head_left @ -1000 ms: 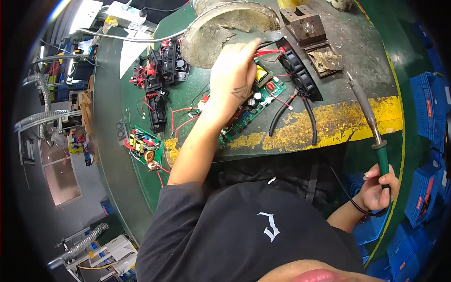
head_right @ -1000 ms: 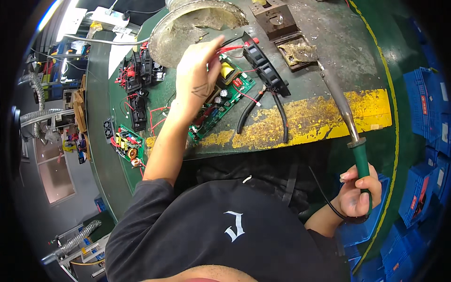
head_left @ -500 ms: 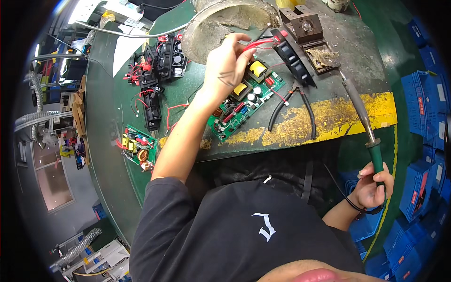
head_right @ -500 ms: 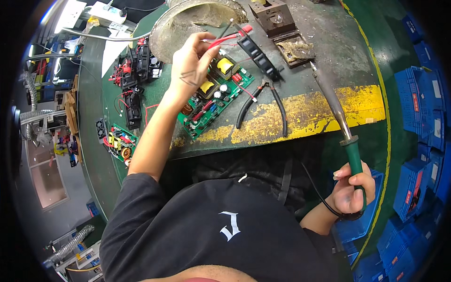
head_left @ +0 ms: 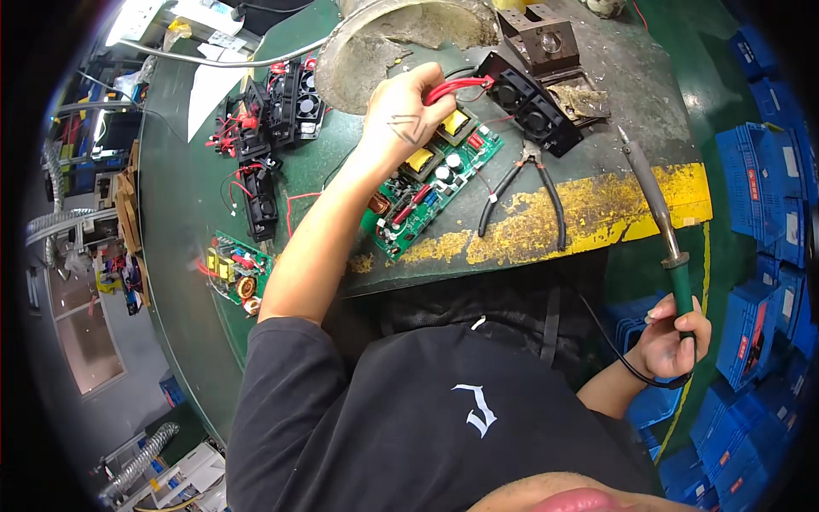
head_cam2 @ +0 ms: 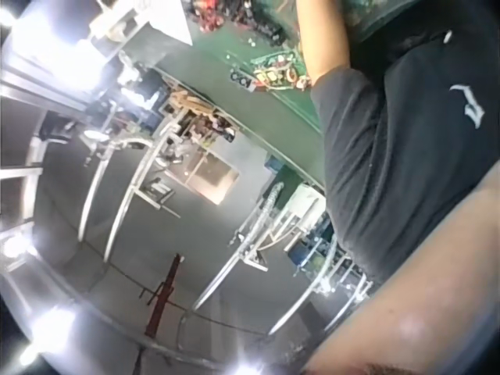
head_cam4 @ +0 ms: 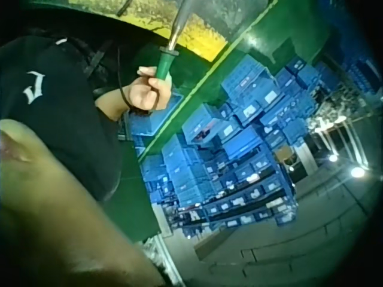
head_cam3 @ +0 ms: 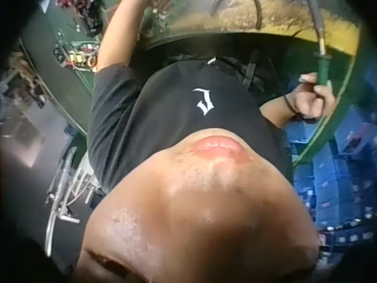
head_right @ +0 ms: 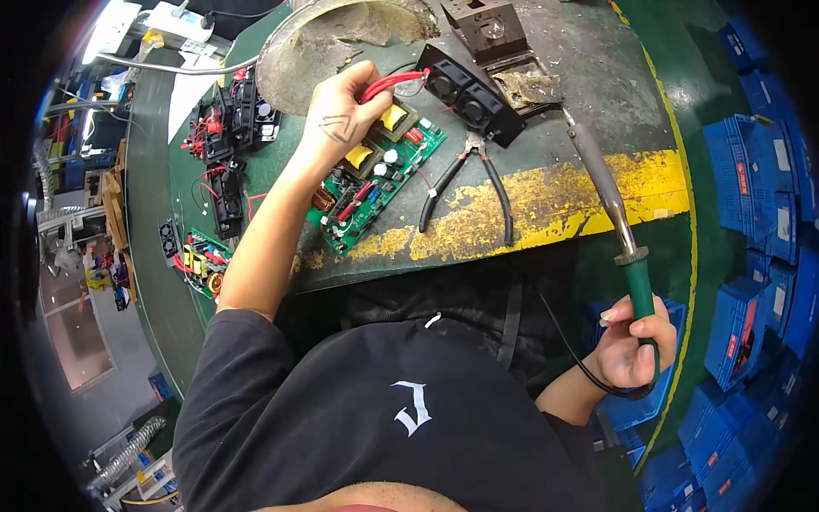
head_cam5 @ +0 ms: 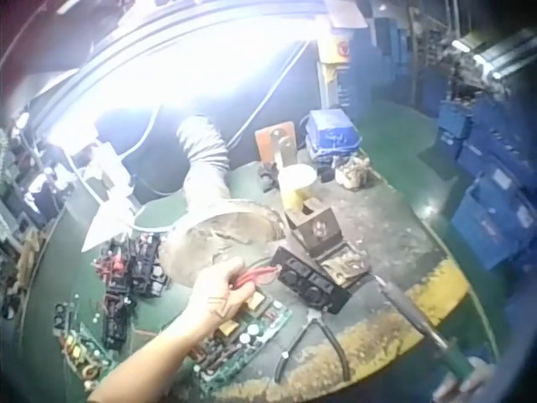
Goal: Soldering electronic components and wires onto circuit boards at a manufacturing workstation.
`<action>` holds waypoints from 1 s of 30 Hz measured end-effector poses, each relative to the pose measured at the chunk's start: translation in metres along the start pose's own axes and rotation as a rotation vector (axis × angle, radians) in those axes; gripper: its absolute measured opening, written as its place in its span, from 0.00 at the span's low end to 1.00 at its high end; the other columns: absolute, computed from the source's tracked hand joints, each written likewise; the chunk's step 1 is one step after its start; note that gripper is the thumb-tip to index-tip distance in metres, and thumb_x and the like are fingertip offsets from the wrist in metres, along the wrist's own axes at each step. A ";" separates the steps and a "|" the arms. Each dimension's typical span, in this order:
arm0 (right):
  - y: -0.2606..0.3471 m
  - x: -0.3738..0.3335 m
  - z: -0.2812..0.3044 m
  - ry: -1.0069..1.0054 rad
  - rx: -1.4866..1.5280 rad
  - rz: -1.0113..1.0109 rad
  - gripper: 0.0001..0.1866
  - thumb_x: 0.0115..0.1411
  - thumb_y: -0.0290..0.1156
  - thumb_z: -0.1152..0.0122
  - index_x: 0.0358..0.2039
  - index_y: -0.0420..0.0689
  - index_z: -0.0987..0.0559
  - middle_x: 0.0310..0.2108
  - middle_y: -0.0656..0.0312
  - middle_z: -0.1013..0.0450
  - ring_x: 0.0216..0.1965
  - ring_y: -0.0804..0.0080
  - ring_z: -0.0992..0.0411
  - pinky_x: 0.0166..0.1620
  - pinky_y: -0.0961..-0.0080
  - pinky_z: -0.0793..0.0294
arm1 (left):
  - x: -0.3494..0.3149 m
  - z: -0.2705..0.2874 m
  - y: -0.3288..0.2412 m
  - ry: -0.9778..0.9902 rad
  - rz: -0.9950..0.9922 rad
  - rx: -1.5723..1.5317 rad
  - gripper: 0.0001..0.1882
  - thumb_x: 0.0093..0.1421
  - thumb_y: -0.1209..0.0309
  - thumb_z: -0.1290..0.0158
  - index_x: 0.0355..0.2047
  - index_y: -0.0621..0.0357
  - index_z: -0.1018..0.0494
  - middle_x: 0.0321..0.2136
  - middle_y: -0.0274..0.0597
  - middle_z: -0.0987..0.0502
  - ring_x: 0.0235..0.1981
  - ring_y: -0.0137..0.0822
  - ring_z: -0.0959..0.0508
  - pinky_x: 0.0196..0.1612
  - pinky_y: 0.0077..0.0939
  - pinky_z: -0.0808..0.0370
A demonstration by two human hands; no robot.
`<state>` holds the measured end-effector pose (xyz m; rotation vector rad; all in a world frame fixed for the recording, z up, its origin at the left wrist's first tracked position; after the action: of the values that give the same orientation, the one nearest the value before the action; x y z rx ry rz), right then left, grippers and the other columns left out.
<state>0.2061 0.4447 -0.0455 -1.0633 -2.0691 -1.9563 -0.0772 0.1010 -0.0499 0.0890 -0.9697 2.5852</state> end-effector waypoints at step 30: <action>0.002 -0.006 0.012 -0.020 0.011 -0.018 0.17 0.63 0.41 0.50 0.35 0.38 0.26 0.24 0.45 0.26 0.22 0.65 0.31 0.23 0.77 0.34 | -0.009 0.004 0.012 0.353 0.302 -0.531 0.05 0.56 0.71 0.44 0.26 0.52 0.29 0.25 0.25 0.26 0.31 0.19 0.31 0.40 0.15 0.36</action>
<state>0.2160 0.4527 -0.0492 -1.0697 -2.1044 -1.9483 -0.0740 0.0875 -0.0563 -0.6743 -1.5723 2.3713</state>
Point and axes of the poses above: each hand's wrist, its own x-axis towards the middle knuckle, its own z-axis out of the back of the hand, y = z × x, the point moved 5 cm from there along x, towards the middle knuckle
